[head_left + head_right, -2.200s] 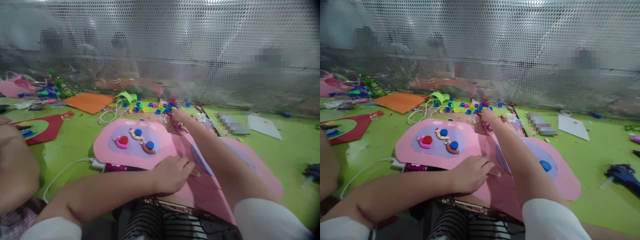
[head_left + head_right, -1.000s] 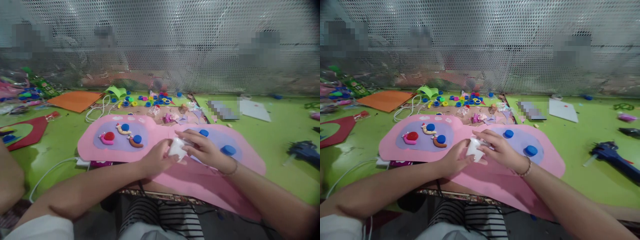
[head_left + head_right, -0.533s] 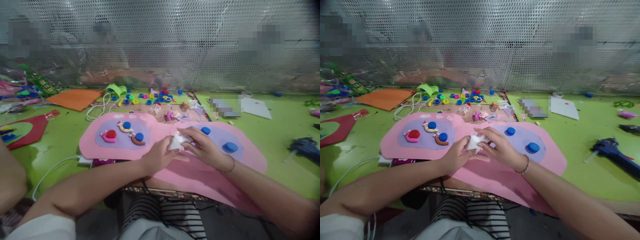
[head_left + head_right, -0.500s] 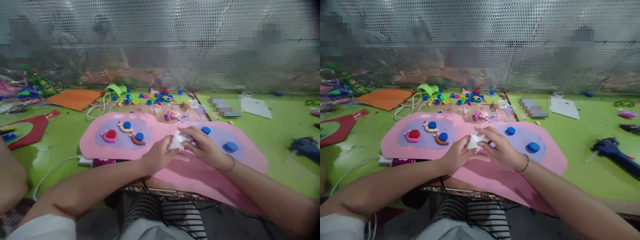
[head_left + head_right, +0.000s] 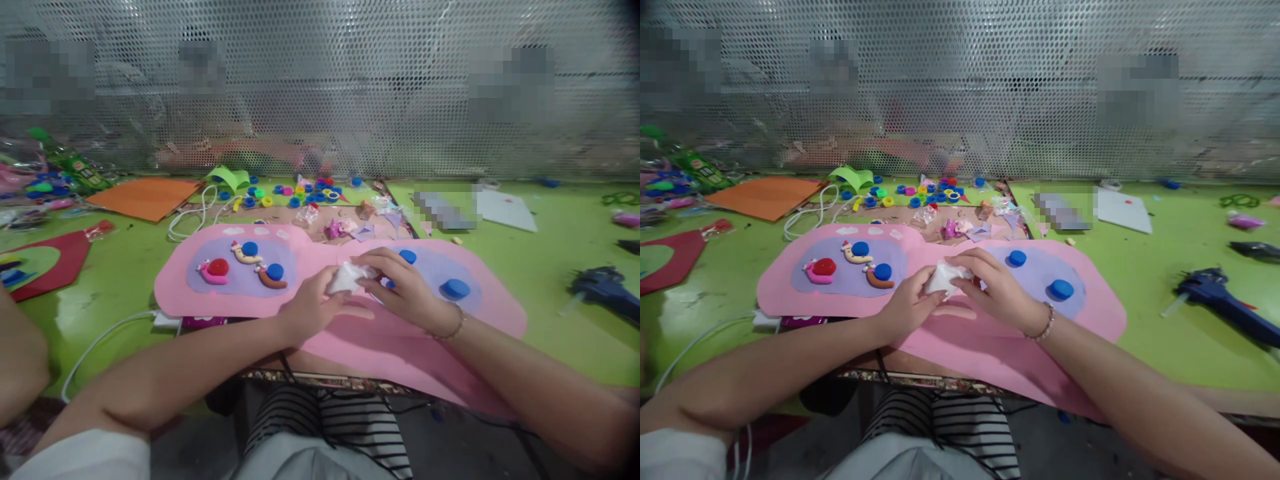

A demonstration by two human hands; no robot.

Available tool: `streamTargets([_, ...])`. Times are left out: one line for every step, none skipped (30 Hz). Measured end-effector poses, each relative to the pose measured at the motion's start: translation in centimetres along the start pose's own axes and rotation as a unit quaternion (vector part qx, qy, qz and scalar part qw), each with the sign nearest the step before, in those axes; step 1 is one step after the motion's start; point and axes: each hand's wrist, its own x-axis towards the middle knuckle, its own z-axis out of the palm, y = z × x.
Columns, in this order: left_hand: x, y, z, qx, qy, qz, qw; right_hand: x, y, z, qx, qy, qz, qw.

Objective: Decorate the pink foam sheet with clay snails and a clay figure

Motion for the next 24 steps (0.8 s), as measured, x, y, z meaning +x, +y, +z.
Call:
streamTargets([0.02,0.01,-0.02,0.003,0.003,-0.001,1.000,-0.01,0.02,-0.03,0.000,0.002,-0.001,1.000])
streamTargets([0.02,0.03,-0.04,0.007,0.007,-0.002,1.000,-0.01,0.03,-0.06,-0.001,0.003,-0.002,1.000])
streamTargets([0.02,0.06,-0.06,0.012,0.011,-0.004,1.000,-0.02,0.02,-0.08,-0.004,0.005,-0.003,1.000])
streamTargets([0.01,0.10,-0.08,0.015,0.014,-0.007,1.000,-0.02,0.01,-0.09,-0.006,0.005,-0.003,1.000])
streamTargets([-0.01,0.15,-0.09,0.017,0.018,-0.010,1.000,-0.02,-0.01,-0.08,-0.006,0.005,-0.001,1.000])
streamTargets([-0.02,0.20,-0.10,0.017,0.019,-0.014,1.000,-0.02,-0.04,-0.06,-0.003,0.003,0.004,1.000])
streamTargets([-0.03,0.25,-0.09,0.014,0.021,-0.017,1.000,-0.01,-0.07,-0.03,0.001,0.002,0.010,1.000])
streamTargets([-0.04,0.29,-0.09,0.011,0.022,-0.019,1.000,0.01,-0.12,0.01,0.008,0.000,0.016,1.000])
streamTargets([-0.04,0.32,-0.09,0.006,0.023,-0.019,1.000,0.04,-0.17,0.06,0.014,-0.001,0.021,1.000])
streamTargets([-0.03,0.32,-0.08,-0.001,0.024,-0.018,1.000,0.08,-0.24,0.09,0.019,-0.002,0.026,0.999])
streamTargets([-0.02,0.31,-0.09,-0.007,0.025,-0.017,1.000,0.13,-0.31,0.12,0.022,0.000,0.029,0.999])
streamTargets([0.00,0.28,-0.11,-0.014,0.025,-0.017,0.999,0.18,-0.38,0.14,0.022,0.001,0.030,0.999])
streamTargets([0.03,0.23,-0.14,-0.020,0.025,-0.019,0.999,0.23,-0.45,0.15,0.019,0.004,0.030,0.999])
streamTargets([0.06,0.17,-0.17,-0.024,0.025,-0.023,0.999,0.27,-0.50,0.15,0.017,0.004,0.030,0.999])
streamTargets([0.10,0.10,-0.21,-0.027,0.026,-0.027,0.999,0.31,-0.53,0.15,0.014,0.004,0.029,0.999])
streamTargets([0.15,0.03,-0.24,-0.029,0.028,-0.031,0.999,0.34,-0.52,0.15,0.014,0.001,0.030,0.999])
streamTargets([0.19,-0.04,-0.26,-0.030,0.029,-0.035,0.999,0.36,-0.49,0.16,0.016,-0.002,0.032,0.999])
streamTargets([0.24,-0.10,-0.28,-0.032,0.031,-0.037,0.998,0.36,-0.42,0.18,0.020,-0.006,0.035,0.999])
streamTargets([0.28,-0.16,-0.28,-0.037,0.033,-0.038,0.998,0.35,-0.35,0.20,0.025,-0.008,0.037,0.999])
streamTargets([0.32,-0.20,-0.27,-0.043,0.034,-0.039,0.998,0.33,-0.26,0.22,0.031,-0.009,0.040,0.999])
streamTargets([0.36,-0.23,-0.25,-0.051,0.035,-0.040,0.997,0.30,-0.18,0.24,0.039,-0.011,0.041,0.998])
streamTargets([0.38,-0.26,-0.22,-0.060,0.035,-0.041,0.997,0.27,-0.11,0.24,0.046,-0.012,0.042,0.998])
streamTargets([0.40,-0.28,-0.19,-0.069,0.035,-0.043,0.996,0.25,-0.07,0.24,0.051,-0.014,0.043,0.998])
streamTargets([0.40,-0.30,-0.17,-0.076,0.035,-0.044,0.996,0.22,-0.04,0.23,0.056,-0.018,0.043,0.997])
